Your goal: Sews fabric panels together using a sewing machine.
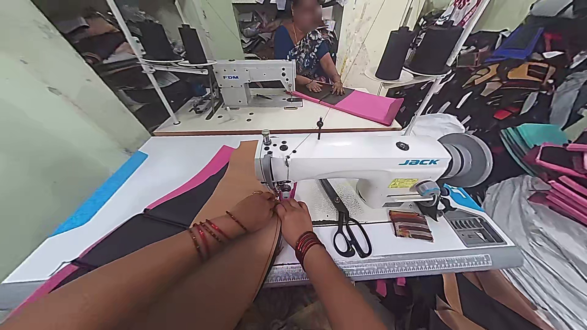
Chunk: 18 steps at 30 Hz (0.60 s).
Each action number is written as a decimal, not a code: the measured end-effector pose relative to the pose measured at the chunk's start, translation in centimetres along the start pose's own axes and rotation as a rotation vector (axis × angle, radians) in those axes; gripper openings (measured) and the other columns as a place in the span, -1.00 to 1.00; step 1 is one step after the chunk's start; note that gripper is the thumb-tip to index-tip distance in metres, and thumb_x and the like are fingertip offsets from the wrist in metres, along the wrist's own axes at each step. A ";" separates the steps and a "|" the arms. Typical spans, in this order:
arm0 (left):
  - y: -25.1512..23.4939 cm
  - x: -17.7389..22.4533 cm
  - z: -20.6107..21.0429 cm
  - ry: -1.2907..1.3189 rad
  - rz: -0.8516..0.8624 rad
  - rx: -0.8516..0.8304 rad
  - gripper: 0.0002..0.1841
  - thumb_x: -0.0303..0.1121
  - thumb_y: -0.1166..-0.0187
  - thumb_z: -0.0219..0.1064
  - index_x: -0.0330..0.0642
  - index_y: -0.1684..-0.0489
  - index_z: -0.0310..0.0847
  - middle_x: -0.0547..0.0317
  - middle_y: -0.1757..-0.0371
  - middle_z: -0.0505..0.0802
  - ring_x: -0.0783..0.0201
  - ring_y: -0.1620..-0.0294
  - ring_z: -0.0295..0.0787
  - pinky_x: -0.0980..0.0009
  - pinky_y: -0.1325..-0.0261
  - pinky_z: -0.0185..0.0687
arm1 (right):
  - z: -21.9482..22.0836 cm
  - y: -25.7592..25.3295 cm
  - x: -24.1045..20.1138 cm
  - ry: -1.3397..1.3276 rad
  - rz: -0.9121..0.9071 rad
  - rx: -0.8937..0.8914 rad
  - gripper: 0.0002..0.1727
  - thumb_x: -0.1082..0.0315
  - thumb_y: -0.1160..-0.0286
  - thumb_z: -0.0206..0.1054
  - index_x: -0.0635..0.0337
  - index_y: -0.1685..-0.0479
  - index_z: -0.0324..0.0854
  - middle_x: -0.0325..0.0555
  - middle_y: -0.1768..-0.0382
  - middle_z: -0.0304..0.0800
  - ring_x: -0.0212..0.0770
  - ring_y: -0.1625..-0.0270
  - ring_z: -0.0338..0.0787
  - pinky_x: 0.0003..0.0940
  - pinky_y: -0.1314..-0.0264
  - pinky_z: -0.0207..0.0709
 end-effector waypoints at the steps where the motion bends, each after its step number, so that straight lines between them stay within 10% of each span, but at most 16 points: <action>1: 0.2 -0.1 0.1 0.017 0.005 0.009 -0.52 -0.31 -0.87 -0.14 -0.40 -0.52 0.52 -0.25 -0.67 0.52 -0.19 -0.74 0.35 -0.09 -0.74 0.18 | 0.0 -0.1 -0.1 0.009 0.002 0.006 -0.60 0.61 -0.56 0.10 0.28 -0.26 0.73 0.06 -0.41 0.75 0.09 -0.59 0.59 0.18 -0.51 0.41; 6: 3.7 0.2 2.6 0.042 -0.048 -0.042 -0.20 0.18 -0.72 0.15 -0.05 -0.88 0.10 -0.11 -0.91 0.12 -0.19 -0.94 -0.17 -0.39 -0.81 -0.29 | 0.4 2.3 0.8 -0.073 0.094 0.039 -0.52 0.52 -0.58 0.18 0.07 -0.46 0.69 0.24 -0.58 0.54 0.26 -0.63 0.52 0.19 -0.56 0.42; 10: 5.8 -0.4 4.7 0.049 0.121 0.259 -0.28 0.13 -0.62 0.27 0.14 -0.80 0.32 -0.20 -0.88 0.19 -0.32 -0.91 -0.10 -0.53 -0.71 -0.22 | 0.3 10.9 -1.3 -0.370 -0.106 0.487 -0.78 0.46 -0.40 0.29 0.25 0.15 0.86 0.05 0.10 0.88 -0.06 0.10 0.89 -0.24 -0.01 0.79; 13: 6.1 -2.0 5.0 0.163 0.290 0.402 -0.30 0.08 -0.57 0.30 -0.01 -0.72 0.45 -0.19 -0.84 0.29 -0.35 -0.88 0.00 -0.53 -0.71 -0.17 | 6.6 13.7 -4.2 -0.826 0.066 -0.081 -0.75 0.43 -0.59 0.28 0.44 -0.01 0.78 0.16 0.18 0.89 -0.07 0.25 0.88 -0.16 0.08 0.75; 16: 6.1 -2.5 5.0 0.206 0.345 0.393 -0.27 0.07 -0.57 0.31 -0.09 -0.73 0.42 -0.18 -0.85 0.28 -0.33 -0.89 -0.03 -0.52 -0.72 -0.22 | 11.7 13.7 -7.4 -1.001 0.232 -0.548 -0.39 0.27 -0.55 0.45 0.55 -0.45 0.49 0.46 -0.28 0.69 0.21 -0.33 0.74 0.09 -0.48 0.50; 18: 6.1 -2.6 5.0 0.207 0.334 0.350 -0.26 0.08 -0.59 0.28 -0.05 -0.77 0.37 -0.14 -0.88 0.23 -0.29 -0.91 -0.09 -0.48 -0.75 -0.25 | 13.2 13.1 -9.7 -1.168 0.261 -0.600 -0.36 0.30 -0.46 0.52 0.57 -0.43 0.47 0.38 -0.34 0.67 0.04 -0.45 0.65 -0.05 -0.59 0.40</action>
Point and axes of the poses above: each hand's wrist, its own y-axis away from the middle knuckle, its own z-axis out of the palm, x = y × z, the point moved 10 cm from there along -y, towards the middle knuckle
